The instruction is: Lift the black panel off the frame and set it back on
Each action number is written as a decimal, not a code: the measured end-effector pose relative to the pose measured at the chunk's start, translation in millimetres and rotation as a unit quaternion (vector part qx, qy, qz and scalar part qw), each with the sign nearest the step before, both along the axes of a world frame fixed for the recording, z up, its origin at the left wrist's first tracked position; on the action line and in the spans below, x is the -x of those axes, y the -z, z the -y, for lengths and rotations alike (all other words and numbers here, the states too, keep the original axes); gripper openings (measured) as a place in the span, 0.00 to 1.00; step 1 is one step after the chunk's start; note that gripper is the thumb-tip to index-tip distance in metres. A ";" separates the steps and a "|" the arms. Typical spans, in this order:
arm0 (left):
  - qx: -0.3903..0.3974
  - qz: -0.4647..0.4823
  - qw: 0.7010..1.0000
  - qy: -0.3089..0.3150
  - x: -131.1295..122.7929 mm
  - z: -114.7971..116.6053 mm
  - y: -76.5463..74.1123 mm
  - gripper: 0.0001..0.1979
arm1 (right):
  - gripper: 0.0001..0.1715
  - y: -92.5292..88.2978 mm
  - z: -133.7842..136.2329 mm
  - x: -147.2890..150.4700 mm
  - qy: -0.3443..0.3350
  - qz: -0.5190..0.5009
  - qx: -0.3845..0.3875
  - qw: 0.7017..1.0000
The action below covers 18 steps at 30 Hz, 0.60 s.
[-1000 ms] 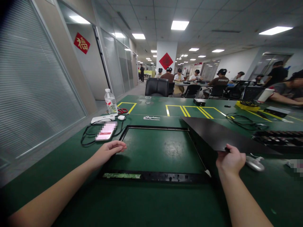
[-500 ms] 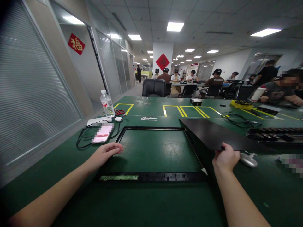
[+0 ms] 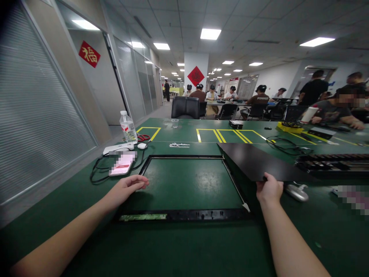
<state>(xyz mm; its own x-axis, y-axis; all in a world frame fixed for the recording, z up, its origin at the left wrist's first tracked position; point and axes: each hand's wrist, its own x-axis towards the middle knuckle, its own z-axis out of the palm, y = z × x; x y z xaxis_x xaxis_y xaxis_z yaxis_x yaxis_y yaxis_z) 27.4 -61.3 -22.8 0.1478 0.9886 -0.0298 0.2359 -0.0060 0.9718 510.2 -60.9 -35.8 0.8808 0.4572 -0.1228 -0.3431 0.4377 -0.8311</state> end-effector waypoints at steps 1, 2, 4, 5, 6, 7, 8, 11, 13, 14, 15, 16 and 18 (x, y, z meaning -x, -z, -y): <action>0.001 -0.003 1.000 -0.001 -0.7 0.7 -1.4 0.16 | 0.19 0.3 0.0 -0.1 -0.002 -0.004 0.004 1.000; 0.002 -0.005 1.000 -0.002 -1.3 1.3 -2.6 0.16 | 0.19 0.5 0.0 -0.1 -0.003 -0.007 0.007 1.000; 0.004 -0.005 1.000 -0.004 -2.3 2.2 -4.3 0.16 | 0.19 1.4 0.0 -0.2 -0.007 -0.009 0.009 1.000; 0.004 -0.003 1.000 -0.005 -2.7 2.4 -4.6 0.17 | 0.19 2.0 -0.2 -0.5 -0.007 -0.009 0.008 1.000; 0.004 -0.001 1.000 -0.005 -3.0 2.4 -4.7 0.17 | 0.19 2.8 -0.5 -1.0 -0.008 -0.008 0.006 1.000; 0.003 0.000 1.000 -0.007 -3.2 2.4 -4.7 0.17 | 0.19 3.6 -1.0 -1.7 -0.007 -0.006 0.005 1.000; 0.002 0.000 1.000 -0.008 -3.4 2.2 -4.5 0.18 | 0.19 4.3 -1.5 -2.4 -0.007 -0.006 0.004 1.000; -0.002 -0.003 1.000 -0.008 -3.4 1.6 -3.9 0.18 | 0.18 5.2 -3.1 -3.7 -0.011 -0.008 -0.006 1.000; -0.003 -0.007 1.000 -0.005 -3.1 1.4 -3.7 0.19 | 0.17 4.3 -3.5 -3.1 -0.020 -0.008 -0.019 1.000; -0.002 -0.008 1.000 -0.003 -2.9 1.4 -3.7 0.19 | 0.17 3.5 -3.4 -2.3 -0.025 -0.008 -0.025 0.999; 0.000 -0.010 1.000 -0.003 -2.7 1.5 -3.6 0.19 | 0.17 2.6 -3.1 -1.4 -0.029 -0.009 -0.029 0.999; 0.001 -0.011 1.000 -0.003 -2.5 1.5 -3.6 0.19 | 0.18 1.7 -2.8 -0.4 -0.031 -0.009 -0.033 0.999; 0.005 -0.012 1.000 -0.003 -1.7 1.2 -3.1 0.19 | 0.18 -0.1 -1.9 1.8 -0.043 -0.012 -0.040 0.998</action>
